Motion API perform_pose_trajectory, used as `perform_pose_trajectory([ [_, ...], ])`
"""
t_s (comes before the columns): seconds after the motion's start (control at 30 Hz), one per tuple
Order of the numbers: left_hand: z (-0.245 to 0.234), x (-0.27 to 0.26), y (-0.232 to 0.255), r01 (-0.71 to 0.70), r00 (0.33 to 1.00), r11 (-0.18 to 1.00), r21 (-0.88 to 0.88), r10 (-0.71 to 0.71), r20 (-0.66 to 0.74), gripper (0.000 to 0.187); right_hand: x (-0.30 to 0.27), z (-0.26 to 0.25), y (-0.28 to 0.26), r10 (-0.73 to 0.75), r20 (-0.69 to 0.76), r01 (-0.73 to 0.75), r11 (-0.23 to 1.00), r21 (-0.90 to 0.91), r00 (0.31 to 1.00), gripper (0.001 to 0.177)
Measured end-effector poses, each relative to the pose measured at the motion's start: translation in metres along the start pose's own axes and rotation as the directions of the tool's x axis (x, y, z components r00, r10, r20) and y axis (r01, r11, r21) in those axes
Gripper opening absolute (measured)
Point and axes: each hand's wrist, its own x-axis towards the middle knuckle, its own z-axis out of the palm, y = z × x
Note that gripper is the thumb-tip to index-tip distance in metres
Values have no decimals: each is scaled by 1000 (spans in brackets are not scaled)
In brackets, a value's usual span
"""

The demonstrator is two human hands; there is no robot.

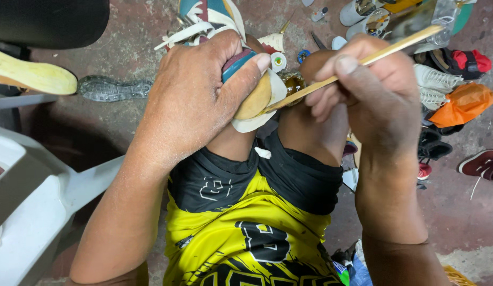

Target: The person applies adhesive to the midsole and upper of a shoe using a small brush, then presses and fits a new sole component onto the bottom.

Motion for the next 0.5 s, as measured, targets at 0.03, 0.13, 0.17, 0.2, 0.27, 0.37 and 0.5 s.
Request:
perform_pose_trajectory([
  [0.03,-1,-1,1,-15,1000,1000,12,15,-4,39,0,-1,0,-11,-6,11,1000,5,1000,29],
  [0.13,-2,2,1,-44,999,999,24,44,13,39,1,-5,-3,-41,-21,40,999,-12,999,29],
  [0.17,-3,2,2,-22,999,1000,15,22,28,40,4,-8,-5,-39,-18,39,999,-11,999,28],
  [0.2,-3,1,3,9,999,1000,10,-10,38,41,7,-11,-6,-39,-19,39,999,-17,999,28],
  [0.27,-4,2,0,-19,999,1000,9,18,41,38,11,-14,-9,-38,-28,37,999,-36,999,29],
  [0.37,-6,0,0,-50,998,999,-2,50,31,36,10,-14,-12,-33,-22,33,999,-19,999,28],
  [0.5,-3,-1,-1,-18,999,999,36,17,32,35,11,-7,-9,10,1,-10,1000,5,1000,27],
])
